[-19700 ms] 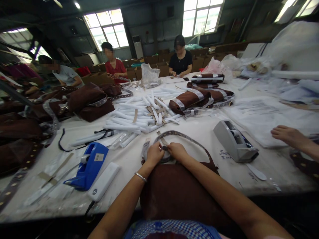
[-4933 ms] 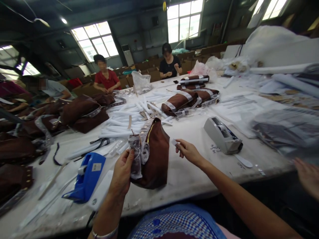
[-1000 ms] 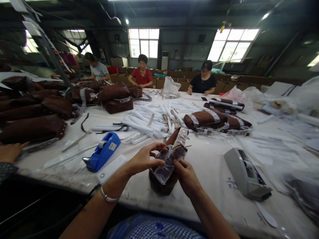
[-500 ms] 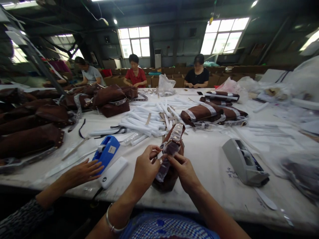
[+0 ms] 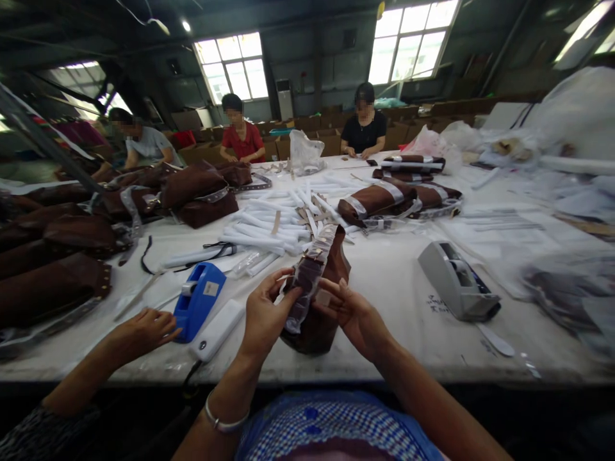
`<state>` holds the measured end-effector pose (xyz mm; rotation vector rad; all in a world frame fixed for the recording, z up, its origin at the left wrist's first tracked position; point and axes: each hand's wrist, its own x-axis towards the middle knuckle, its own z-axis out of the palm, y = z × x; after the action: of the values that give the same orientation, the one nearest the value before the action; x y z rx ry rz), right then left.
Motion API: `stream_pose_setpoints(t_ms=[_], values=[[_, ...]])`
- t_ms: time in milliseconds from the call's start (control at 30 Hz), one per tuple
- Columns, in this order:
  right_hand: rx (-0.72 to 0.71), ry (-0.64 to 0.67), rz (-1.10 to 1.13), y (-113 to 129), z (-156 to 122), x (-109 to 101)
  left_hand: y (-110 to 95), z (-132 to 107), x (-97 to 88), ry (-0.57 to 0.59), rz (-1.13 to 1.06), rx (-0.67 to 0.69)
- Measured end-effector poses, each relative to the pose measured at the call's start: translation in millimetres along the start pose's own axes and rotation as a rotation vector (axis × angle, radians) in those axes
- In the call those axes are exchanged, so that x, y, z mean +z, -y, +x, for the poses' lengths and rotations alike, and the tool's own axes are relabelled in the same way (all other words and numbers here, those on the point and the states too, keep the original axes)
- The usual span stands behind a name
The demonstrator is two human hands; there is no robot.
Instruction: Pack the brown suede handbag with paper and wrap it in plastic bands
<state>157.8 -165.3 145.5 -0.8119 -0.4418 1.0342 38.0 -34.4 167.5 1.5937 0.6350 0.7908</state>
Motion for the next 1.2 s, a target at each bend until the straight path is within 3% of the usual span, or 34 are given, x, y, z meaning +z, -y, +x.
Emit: stream_pose_setpoints(t_ms=[200,400,567,767,1000,1200], values=[[0.003,-0.119,-0.007,-19.2,5.0,-3.4,0.4,-0.8,-0.8,0.053,-0.031,-0.028],[-0.043,-0.056,-0.169,-22.0,9.6,10.3,1.6,-7.0,-4.1,0.075,-0.057,-0.067],[-0.121,-0.06,-0.391,-17.3,13.8,12.1,0.2,-8.3,-5.4,0.015,0.054,-0.021],[-0.155,-0.049,-0.43,-18.6,19.8,14.7,0.5,-11.4,-4.6,0.0,0.088,-0.018],[-0.228,-0.169,-0.529,-31.4,24.0,11.6,-4.7,-24.4,-3.2,0.104,0.076,0.049],[-0.324,-0.28,-0.634,-37.8,24.9,17.9,3.5,-24.7,1.4,-0.142,0.372,0.262]])
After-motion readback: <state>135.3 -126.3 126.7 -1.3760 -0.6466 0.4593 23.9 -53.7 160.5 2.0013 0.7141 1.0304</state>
